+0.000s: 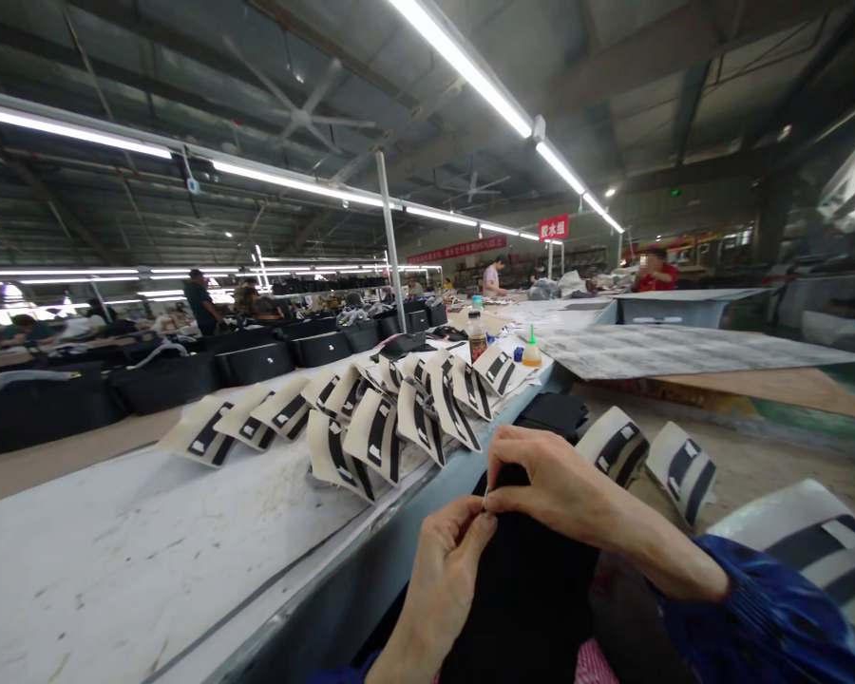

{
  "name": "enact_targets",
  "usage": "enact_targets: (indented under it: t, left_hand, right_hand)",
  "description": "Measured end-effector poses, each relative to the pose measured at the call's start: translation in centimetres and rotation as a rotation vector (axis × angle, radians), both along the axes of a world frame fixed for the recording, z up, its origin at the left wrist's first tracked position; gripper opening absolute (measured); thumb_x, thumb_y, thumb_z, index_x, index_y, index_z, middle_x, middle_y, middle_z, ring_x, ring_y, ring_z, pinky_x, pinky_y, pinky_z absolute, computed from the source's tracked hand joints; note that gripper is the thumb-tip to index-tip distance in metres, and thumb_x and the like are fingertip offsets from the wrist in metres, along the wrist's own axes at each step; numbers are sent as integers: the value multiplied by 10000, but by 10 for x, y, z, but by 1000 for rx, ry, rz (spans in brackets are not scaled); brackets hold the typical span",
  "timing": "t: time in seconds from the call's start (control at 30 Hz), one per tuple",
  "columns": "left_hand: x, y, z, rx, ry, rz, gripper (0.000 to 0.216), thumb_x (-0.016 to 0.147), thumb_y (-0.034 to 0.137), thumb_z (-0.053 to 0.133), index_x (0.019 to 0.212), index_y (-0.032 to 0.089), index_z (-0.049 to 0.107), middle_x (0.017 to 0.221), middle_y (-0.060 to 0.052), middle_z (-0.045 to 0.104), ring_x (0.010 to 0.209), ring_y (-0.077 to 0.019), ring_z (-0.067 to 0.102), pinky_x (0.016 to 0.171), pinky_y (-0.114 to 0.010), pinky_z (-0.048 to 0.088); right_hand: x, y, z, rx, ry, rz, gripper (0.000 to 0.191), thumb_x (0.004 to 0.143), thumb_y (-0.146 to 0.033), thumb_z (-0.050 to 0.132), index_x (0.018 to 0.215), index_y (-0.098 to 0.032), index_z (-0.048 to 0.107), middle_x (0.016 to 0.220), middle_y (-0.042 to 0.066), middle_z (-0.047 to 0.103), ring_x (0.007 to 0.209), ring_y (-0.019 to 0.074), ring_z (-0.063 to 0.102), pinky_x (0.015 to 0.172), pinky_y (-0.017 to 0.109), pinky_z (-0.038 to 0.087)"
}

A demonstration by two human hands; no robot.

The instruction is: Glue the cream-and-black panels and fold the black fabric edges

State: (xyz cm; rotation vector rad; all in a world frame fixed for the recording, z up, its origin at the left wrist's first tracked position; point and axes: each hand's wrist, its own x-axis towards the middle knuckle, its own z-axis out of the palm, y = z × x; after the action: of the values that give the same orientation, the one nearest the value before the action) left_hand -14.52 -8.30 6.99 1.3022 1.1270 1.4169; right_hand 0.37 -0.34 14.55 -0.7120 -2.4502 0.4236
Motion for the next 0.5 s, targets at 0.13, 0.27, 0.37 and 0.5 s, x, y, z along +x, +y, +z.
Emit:
enact_targets:
  t: [0.13, 0.27, 0.37, 0.5]
  left_hand:
    - [0, 7, -8, 14, -34, 51, 243, 887, 311, 595, 866, 106, 724, 695, -4, 617, 698, -164, 543, 684, -272, 418]
    - [-10, 6, -11, 45, -24, 126, 224, 882, 294, 600, 847, 120, 738, 697, -6, 650, 720, -170, 553, 708, -269, 412]
    - [-16, 3, -10, 59, -11, 135, 209, 881, 294, 619, 843, 137, 751, 716, -12, 681, 735, -176, 573, 728, -266, 422]
    - [-16, -6, -7, 18, -32, 120, 237, 886, 320, 595, 860, 131, 736, 667, -11, 658, 643, -169, 566, 651, -269, 442]
  right_hand:
    - [8, 2, -11, 39, -18, 90, 144, 823, -95, 713, 911, -210, 708, 1225, 57, 611, 1042, 206, 631, 945, 324, 477]
    - [23, -2, -28, 99, -13, 261, 494, 867, -63, 655, 1311, -271, 595, 1612, 63, 239, 1262, 211, 535, 1072, 306, 423]
    - [35, -9, -35, 120, 27, 379, 630, 910, -56, 599, 1438, -369, 458, 1651, 28, 109, 1314, 216, 497, 1059, 309, 448]
    - [46, -18, -32, 50, 190, 536, 782, 927, -120, 627, 1462, -561, 267, 1647, -26, 125, 1338, 237, 482, 1033, 366, 485]
